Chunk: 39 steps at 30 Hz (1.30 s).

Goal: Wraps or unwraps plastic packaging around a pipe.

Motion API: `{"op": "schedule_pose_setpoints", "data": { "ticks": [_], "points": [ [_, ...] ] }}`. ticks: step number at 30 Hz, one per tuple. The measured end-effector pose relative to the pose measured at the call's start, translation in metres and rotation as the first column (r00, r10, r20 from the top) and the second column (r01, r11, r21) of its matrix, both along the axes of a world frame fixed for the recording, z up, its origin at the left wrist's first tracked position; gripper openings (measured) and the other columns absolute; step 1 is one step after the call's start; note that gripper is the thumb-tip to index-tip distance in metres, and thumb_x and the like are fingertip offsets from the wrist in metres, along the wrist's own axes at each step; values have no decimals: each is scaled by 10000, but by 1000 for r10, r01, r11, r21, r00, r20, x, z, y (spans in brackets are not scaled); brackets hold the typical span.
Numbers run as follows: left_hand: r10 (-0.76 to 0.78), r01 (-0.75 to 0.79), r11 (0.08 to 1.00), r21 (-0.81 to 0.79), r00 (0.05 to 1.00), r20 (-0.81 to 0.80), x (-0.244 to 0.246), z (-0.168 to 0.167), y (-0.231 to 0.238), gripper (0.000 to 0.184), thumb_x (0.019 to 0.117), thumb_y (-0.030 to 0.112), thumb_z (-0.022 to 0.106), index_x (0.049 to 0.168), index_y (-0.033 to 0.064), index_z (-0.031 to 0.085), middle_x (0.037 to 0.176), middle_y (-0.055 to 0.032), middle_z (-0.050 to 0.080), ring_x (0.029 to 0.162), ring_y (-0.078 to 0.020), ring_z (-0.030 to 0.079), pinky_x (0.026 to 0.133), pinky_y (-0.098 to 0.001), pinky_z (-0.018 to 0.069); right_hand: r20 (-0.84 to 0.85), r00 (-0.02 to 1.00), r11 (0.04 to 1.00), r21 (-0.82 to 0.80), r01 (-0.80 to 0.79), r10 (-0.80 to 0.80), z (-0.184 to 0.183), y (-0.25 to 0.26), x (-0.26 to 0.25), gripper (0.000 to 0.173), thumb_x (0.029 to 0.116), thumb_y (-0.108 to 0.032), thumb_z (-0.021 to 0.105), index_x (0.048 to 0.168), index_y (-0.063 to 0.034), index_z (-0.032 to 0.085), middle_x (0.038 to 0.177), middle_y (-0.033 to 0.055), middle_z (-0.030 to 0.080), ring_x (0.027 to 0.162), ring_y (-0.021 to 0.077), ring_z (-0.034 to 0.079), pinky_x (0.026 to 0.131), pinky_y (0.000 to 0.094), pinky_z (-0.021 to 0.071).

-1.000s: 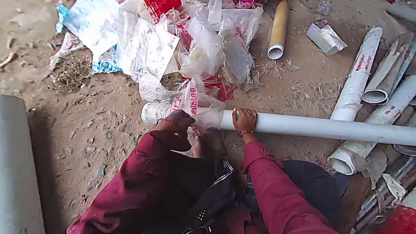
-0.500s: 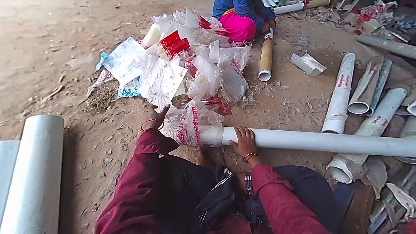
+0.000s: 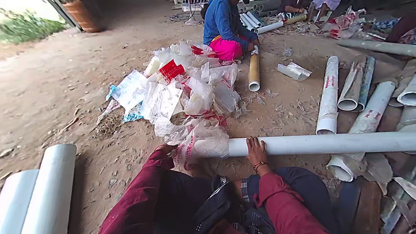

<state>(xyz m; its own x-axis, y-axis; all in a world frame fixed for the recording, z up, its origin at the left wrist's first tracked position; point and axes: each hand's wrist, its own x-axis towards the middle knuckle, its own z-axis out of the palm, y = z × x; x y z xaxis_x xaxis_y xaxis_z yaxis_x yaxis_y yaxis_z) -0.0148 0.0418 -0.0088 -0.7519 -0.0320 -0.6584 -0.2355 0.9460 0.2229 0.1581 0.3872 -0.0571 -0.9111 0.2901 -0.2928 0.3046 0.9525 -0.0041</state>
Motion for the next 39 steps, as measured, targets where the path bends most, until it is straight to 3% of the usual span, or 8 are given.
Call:
{"op": "schedule_pose_setpoints", "data": {
  "ticks": [6, 9, 13, 23, 28, 32, 35, 39],
  "points": [
    [-377, 402, 906, -131, 909, 179, 19, -18, 70, 759, 1037, 588, 498, 1349, -99, 576, 1419, -319, 558, 1386, -436, 506, 1144, -608, 367, 87, 949, 950, 104, 294, -303, 16, 60, 20, 895, 870, 91, 654, 1637, -18, 204, 1720, 172, 186, 1597, 387, 126, 1207, 688, 144],
    [-278, 290, 953, -90, 952, 126, 27, -4, 74, 822, 1011, 674, 458, 1263, -90, 626, 1261, -276, 659, 1202, -383, 641, 1062, -569, 452, 169, 939, 954, 86, 287, -298, 43, 70, 20, 831, 826, -9, 755, 1553, 47, 355, 1640, 247, 315, 1538, 438, 260, 1184, 675, 229],
    [-97, 118, 984, 136, 983, -154, 6, 5, 59, 512, 1058, 426, 568, 1139, -71, 661, 981, -183, 719, 848, -272, 675, 886, -494, 515, 205, 950, 972, 42, 232, -235, 62, 73, 20, 716, 868, -88, 738, 1501, 62, 439, 1553, 267, 433, 1424, 442, 419, 1175, 601, 264],
    [-31, 129, 918, 375, 966, -257, 14, -9, 70, 596, 989, 341, 704, 1363, -88, 527, 1254, -308, 622, 1143, -366, 630, 1045, -506, 472, 58, 984, 959, -222, 176, -167, 42, 87, -17, 613, 969, -184, 641, 1487, 75, 436, 1464, 271, 534, 1391, 399, 492, 1173, 536, 315],
    [-457, 493, 841, 223, 868, -193, 33, -24, 88, 774, 807, 290, 891, 1439, 31, 527, 1497, -313, 437, 1346, -460, 485, 1105, -551, 426, 22, 980, 962, -190, 198, -197, 46, 84, -21, 421, 1012, -211, 591, 1327, 68, 599, 1358, 256, 613, 1310, 398, 558, 1086, 549, 395],
    [-648, 659, 751, 48, 749, -135, 60, -9, 107, 435, 975, 215, 717, 1267, -99, 643, 1299, -319, 628, 1303, -475, 541, 1157, -567, 348, -8, 984, 966, -194, 173, -178, 34, 85, -20, 396, 1069, -215, 491, 1327, 55, 622, 1410, 244, 585, 1356, 390, 523, 1102, 559, 377],
    [-395, 423, 906, 31, 867, -304, 46, 23, 92, 361, 1075, 175, 542, 1270, -127, 575, 1192, -325, 659, 1147, -440, 654, 1040, -581, 475, -6, 986, 952, -260, 158, -165, 18, 88, -16, 480, 1125, -298, 335, 1385, -15, 624, 1479, 205, 555, 1457, 360, 419, 1194, 562, 238],
    [-294, 334, 942, -28, 784, -547, 14, 69, 85, 268, 1002, 103, 648, 1166, -109, 640, 1138, -317, 676, 1073, -448, 668, 973, -612, 483, 48, 980, 926, -322, 199, -194, 20, 90, -16, 507, 1133, -336, 307, 1417, -30, 595, 1472, 172, 579, 1449, 331, 445, 1233, 563, 158]
  ]
}}
